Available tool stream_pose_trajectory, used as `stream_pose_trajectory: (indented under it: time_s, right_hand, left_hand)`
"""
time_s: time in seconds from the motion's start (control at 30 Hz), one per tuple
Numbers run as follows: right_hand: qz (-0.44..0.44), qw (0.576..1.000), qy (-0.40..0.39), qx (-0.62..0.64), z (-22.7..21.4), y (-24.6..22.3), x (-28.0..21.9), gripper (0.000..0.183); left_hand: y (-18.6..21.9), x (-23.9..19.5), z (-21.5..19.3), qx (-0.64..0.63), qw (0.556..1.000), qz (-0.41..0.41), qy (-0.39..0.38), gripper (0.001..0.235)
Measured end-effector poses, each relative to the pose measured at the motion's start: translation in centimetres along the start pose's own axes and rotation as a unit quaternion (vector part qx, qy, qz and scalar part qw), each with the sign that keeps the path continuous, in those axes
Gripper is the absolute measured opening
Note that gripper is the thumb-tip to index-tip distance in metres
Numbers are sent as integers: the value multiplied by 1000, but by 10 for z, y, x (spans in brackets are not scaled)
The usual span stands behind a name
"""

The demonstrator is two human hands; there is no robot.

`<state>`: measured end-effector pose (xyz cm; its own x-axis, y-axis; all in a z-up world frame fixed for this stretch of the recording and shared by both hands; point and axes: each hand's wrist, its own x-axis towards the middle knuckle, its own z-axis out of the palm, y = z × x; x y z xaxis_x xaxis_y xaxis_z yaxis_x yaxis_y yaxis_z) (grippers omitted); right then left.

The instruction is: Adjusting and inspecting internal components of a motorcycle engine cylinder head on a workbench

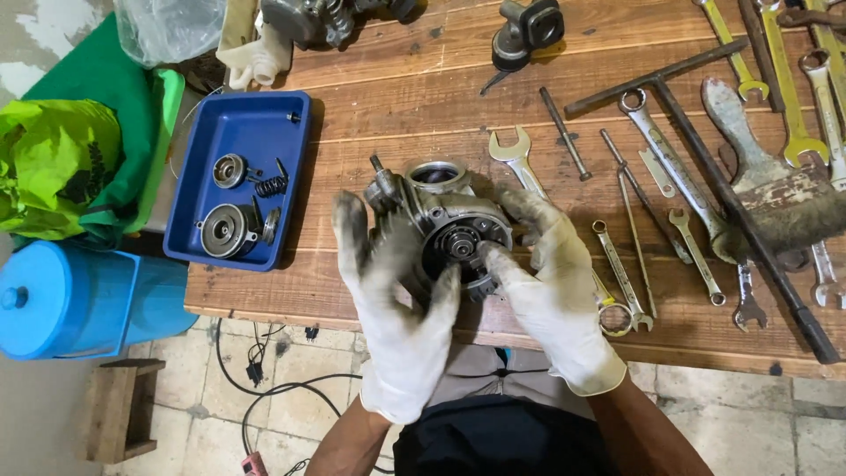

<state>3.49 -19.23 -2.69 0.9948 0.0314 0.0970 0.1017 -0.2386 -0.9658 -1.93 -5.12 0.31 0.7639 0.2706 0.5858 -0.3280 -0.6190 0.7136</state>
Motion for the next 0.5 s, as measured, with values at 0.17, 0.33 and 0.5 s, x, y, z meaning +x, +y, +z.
stream_pose_trajectory:
  time_s: [0.17,0.33,0.5]
  right_hand:
    - [4,999,15,-37,0,3,-4,52]
    - [42,999,-17,22,-4,-18,4,50]
    - [53,997,-27,54,-7,-20,6,52]
  left_hand:
    - [-9,1,-1,204,971,116,-52,31]
    - [9,5,8,277,955,92,-55,25]
    - [7,1,17,358,927,103,-35,25]
